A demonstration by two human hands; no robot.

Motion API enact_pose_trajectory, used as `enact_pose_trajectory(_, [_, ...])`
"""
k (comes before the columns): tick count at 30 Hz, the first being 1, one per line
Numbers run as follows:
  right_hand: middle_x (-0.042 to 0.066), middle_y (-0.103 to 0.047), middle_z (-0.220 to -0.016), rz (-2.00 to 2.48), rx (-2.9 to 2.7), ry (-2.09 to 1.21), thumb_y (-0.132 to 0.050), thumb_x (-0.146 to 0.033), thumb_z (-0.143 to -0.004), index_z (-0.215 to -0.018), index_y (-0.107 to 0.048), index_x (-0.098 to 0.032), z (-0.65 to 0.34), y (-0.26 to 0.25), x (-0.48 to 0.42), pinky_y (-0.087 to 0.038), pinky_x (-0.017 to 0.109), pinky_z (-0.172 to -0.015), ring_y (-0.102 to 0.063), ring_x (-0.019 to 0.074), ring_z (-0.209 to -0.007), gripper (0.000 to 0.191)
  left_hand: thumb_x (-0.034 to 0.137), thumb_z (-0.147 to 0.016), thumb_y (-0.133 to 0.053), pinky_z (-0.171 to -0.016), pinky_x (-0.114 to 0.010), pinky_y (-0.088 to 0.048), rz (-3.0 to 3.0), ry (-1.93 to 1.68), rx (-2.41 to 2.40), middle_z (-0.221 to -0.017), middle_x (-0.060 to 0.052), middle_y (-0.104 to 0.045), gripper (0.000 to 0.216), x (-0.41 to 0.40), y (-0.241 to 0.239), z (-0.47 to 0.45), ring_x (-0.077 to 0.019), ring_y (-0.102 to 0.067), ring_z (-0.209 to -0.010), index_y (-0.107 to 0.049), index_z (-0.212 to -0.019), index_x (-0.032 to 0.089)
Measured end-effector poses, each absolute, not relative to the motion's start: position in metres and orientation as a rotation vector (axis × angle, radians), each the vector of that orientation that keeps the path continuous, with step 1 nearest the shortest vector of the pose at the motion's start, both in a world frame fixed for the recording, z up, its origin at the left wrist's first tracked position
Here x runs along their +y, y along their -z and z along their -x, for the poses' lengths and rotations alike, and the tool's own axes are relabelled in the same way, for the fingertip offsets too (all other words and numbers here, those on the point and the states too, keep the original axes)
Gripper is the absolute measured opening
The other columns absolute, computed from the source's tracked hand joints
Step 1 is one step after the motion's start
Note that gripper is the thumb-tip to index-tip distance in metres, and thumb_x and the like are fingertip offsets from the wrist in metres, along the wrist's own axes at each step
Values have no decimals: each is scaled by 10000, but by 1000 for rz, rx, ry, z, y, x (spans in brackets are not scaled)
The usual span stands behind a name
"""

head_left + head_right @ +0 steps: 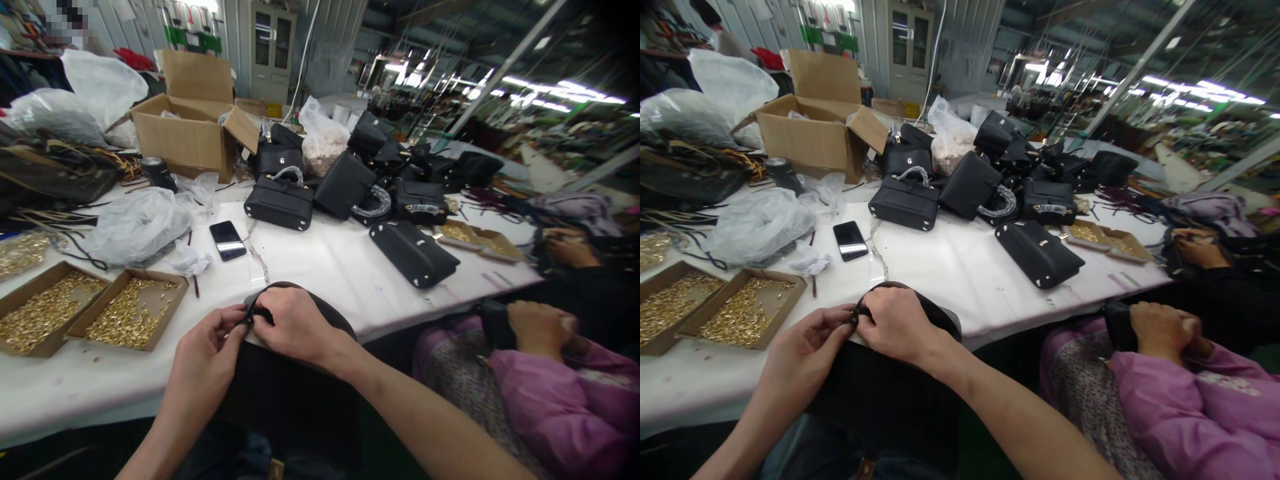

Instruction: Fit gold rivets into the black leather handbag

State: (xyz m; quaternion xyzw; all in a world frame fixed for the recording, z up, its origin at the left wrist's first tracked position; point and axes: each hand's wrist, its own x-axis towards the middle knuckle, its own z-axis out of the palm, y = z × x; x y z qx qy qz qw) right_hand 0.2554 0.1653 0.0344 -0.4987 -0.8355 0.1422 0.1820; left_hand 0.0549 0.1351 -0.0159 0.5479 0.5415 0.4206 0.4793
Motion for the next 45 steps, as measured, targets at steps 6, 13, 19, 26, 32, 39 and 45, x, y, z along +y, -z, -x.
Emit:
enact_pose_trajectory(6, [65, -823, -996, 1447, -2280, -442, -701, -258, -994, -959, -782, -178, -258, -33, 159, -472, 316, -825, -747, 223, -915, 119, 409, -952, -766, -939, -358, -675, -1491, -1146, 1401, -1204, -114, -821, 242, 124, 12, -60, -290, -794, -1111, -814, -1088, 215])
enact_pose_trajectory(13, [63, -830, -1031, 1471, -2276, -469, -702, -284, -992, -990, -782, -182, -261, -34, 158, -459, 323, -789, -758, 224, -925, 130, 502, -944, -783, -805, -327, -660, -1467, -1007, 1532, -1071, -87, -845, 371, 123, 7, -62, -273, -816, -929, -791, -1171, 209])
enact_pose_trajectory(19, [50, -826, -938, 1518, -2211, -448, -721, -274, -961, -874, -752, -190, -261, -32, 156, -428, 330, -743, -754, 212, -848, 124, 484, -958, -765, -945, -335, -648, -1552, -1025, 1492, -1165, -59, -829, 298, 119, 14, -59, -258, -797, -1046, -787, -1136, 246])
enact_pose_trajectory(26, [58, -839, -935, 1531, -2147, -537, -732, -271, -943, -926, -804, -195, -259, -29, 157, -457, 316, -762, -768, 227, -867, 106, 480, -959, -785, -992, -341, -631, -1415, -1042, 1431, -1220, -70, -816, 301, 125, 24, -56, -265, -782, -1115, -783, -1130, 233])
enact_pose_trajectory(32, [50, -842, -918, 1507, -2125, -576, -737, -233, -922, -904, -815, -207, -258, -29, 158, -465, 311, -753, -768, 227, -852, 85, 477, -952, -799, -936, -304, -643, -1391, -1094, 1437, -1251, -60, -804, 283, 123, 25, -61, -252, -776, -1125, -794, -1117, 247])
enact_pose_trajectory(39, [35, -832, -942, 1428, -2156, -597, -732, -200, -912, -920, -799, -201, -259, -28, 158, -466, 299, -757, -757, 209, -853, 68, 459, -946, -823, -966, -254, -633, -1329, -1123, 1392, -1211, -52, -808, 261, 126, 32, -61, -216, -782, -1086, -805, -1094, 246])
enact_pose_trajectory(45, [30, -805, -898, 1382, -2158, -619, -739, -244, -926, -897, -778, -194, -262, -25, 156, -448, 295, -736, -734, 201, -814, 70, 467, -926, -850, -1008, -230, -624, -1283, -1146, 1418, -1214, -38, -806, 265, 127, 35, -60, -209, -768, -1154, -812, -1075, 251])
